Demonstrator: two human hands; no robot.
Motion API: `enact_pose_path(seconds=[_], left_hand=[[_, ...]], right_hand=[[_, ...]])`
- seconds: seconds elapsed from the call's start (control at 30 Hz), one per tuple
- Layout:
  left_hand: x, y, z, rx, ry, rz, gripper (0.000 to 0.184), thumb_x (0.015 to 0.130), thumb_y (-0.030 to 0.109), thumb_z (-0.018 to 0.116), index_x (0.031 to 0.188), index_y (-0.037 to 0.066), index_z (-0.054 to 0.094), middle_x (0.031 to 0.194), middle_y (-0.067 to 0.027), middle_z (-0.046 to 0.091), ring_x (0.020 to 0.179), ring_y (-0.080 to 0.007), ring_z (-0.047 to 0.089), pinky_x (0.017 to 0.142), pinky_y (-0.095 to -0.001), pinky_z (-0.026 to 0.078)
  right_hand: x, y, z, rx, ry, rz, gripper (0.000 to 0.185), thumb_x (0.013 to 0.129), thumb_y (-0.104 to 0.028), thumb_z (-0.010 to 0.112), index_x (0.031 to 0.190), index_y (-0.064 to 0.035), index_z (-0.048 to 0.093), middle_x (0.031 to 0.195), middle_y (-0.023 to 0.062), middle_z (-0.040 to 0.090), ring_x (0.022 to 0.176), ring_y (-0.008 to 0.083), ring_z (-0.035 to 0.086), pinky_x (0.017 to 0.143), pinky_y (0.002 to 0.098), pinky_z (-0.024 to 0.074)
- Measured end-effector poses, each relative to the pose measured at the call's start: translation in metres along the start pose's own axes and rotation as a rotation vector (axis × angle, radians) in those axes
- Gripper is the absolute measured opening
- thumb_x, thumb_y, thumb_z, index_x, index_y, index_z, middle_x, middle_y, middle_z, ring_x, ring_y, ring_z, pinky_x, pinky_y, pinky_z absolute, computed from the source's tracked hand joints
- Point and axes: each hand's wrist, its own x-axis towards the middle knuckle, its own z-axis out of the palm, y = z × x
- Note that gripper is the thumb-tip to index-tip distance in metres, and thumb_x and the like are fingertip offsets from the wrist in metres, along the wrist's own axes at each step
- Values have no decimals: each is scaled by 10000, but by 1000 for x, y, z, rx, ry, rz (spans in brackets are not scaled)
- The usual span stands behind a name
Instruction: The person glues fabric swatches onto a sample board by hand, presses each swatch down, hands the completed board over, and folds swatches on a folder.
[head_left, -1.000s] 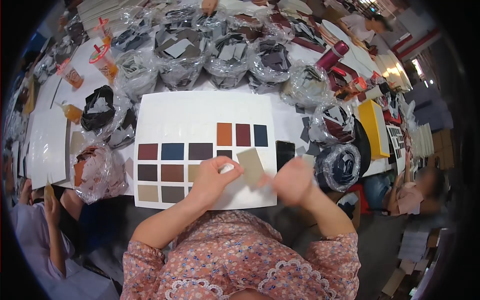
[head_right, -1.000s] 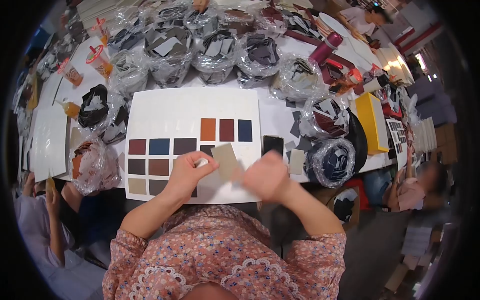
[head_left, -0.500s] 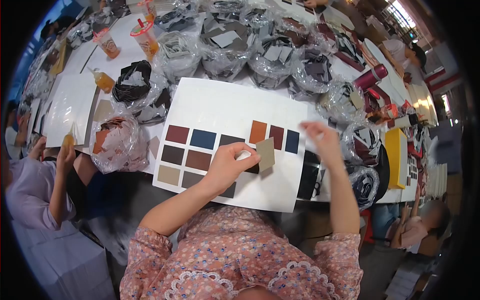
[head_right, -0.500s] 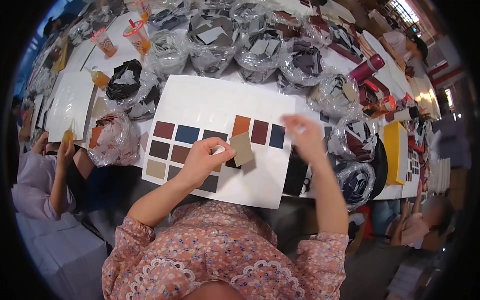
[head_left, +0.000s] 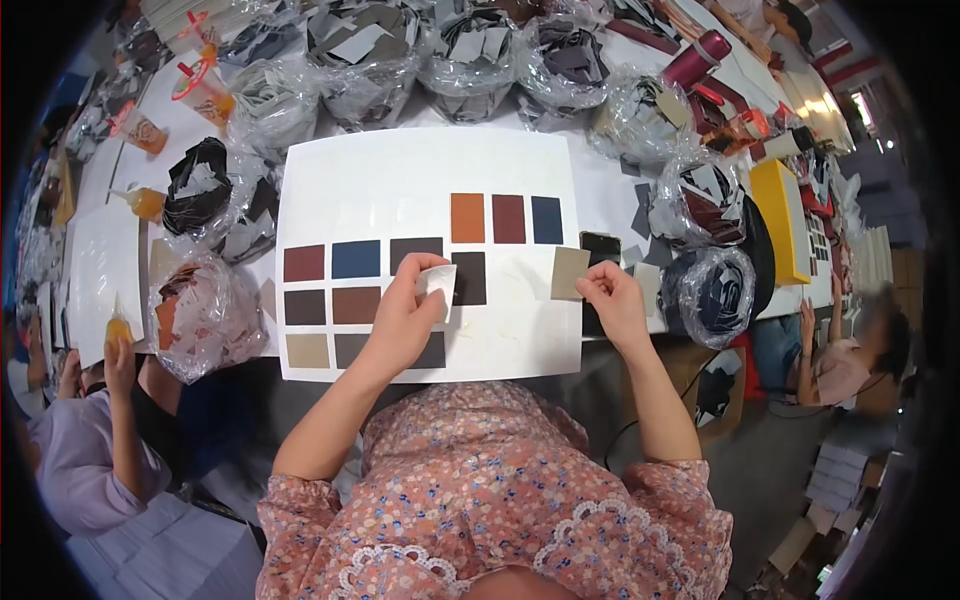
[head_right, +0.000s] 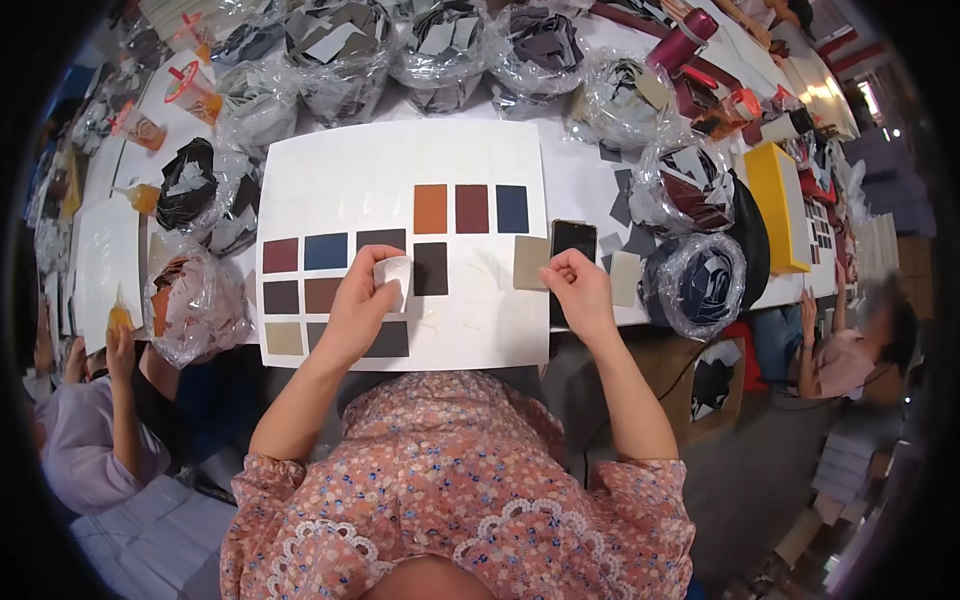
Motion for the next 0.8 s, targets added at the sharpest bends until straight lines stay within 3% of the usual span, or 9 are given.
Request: enact_pose_path(seconds=[0.07, 0.13, 0.2, 0.23, 0.3, 0.4, 0.6, 0.8], left_hand=[[-2, -5, 7, 30, 61, 104, 405, 864, -55, 586, 1242, 24, 465, 1046, -52, 580, 999, -92, 556, 815, -240, 470], [-5, 0, 11, -43, 71, 41, 371, 866, -54, 610, 1215, -1, 498, 1078, -59, 578, 938, -85, 576, 781, -227, 478], [-4, -3, 8, -22, 72, 23, 316, 878, -21, 625, 1180, -14, 532, 1068, -53, 588, 904, -84, 589, 760, -225, 485], [-4, -5, 7, -27, 93, 31, 240, 879, 1, 636, 1106, -17, 563, 1080, -58, 587, 880, -82, 587, 744, -224, 483], [-4, -8, 6, -37, 132, 42, 109, 880, 45, 659, 958, -23, 624, 1105, -69, 584, 832, -77, 582, 711, -222, 479], [-4, -6, 7, 91, 156, 77, 106, 884, 83, 667, 857, -16, 640, 980, -43, 612, 744, -60, 555, 651, -220, 458], [3, -2, 10, 183, 105, -6, 140, 881, 107, 681, 829, -2, 610, 664, 32, 532, 608, -43, 481, 556, -222, 426], [12, 11, 25, 72, 98, -66, 162, 887, 98, 675, 811, 23, 552, 669, 27, 522, 600, -35, 477, 515, -198, 424]], right_hand=[[-3, 4, 5, -27, -13, 16, 100, 865, -71, 670, 838, -23, 586, 694, -56, 529, 635, 19, 451, 566, 183, 368], [-4, 2, 10, -56, -28, 34, 103, 861, -80, 677, 837, -18, 598, 685, -51, 537, 627, 24, 458, 564, 192, 380], [-5, 0, 13, -146, 11, -6, 153, 836, -127, 702, 827, -2, 614, 670, 13, 599, 604, 66, 531, 570, 232, 433], [-4, -1, 14, -192, 29, -27, 182, 823, -150, 715, 821, 6, 622, 662, 45, 629, 593, 87, 567, 573, 252, 460], [-4, -5, 14, -206, 1, -2, 158, 835, -130, 708, 821, -1, 618, 667, 4, 595, 611, 57, 519, 580, 228, 436], [-5, -9, 14, -219, -3, 17, 160, 836, -130, 710, 810, -3, 617, 665, -11, 585, 613, 45, 498, 578, 219, 427], [-6, -12, 20, -282, 49, 23, 174, 815, -154, 719, 787, -10, 625, 630, -4, 605, 575, 55, 526, 554, 229, 436], [-6, -18, 26, -458, 115, -22, 179, 786, -184, 716, 761, -33, 624, 600, 43, 627, 551, 148, 610, 561, 295, 473]])
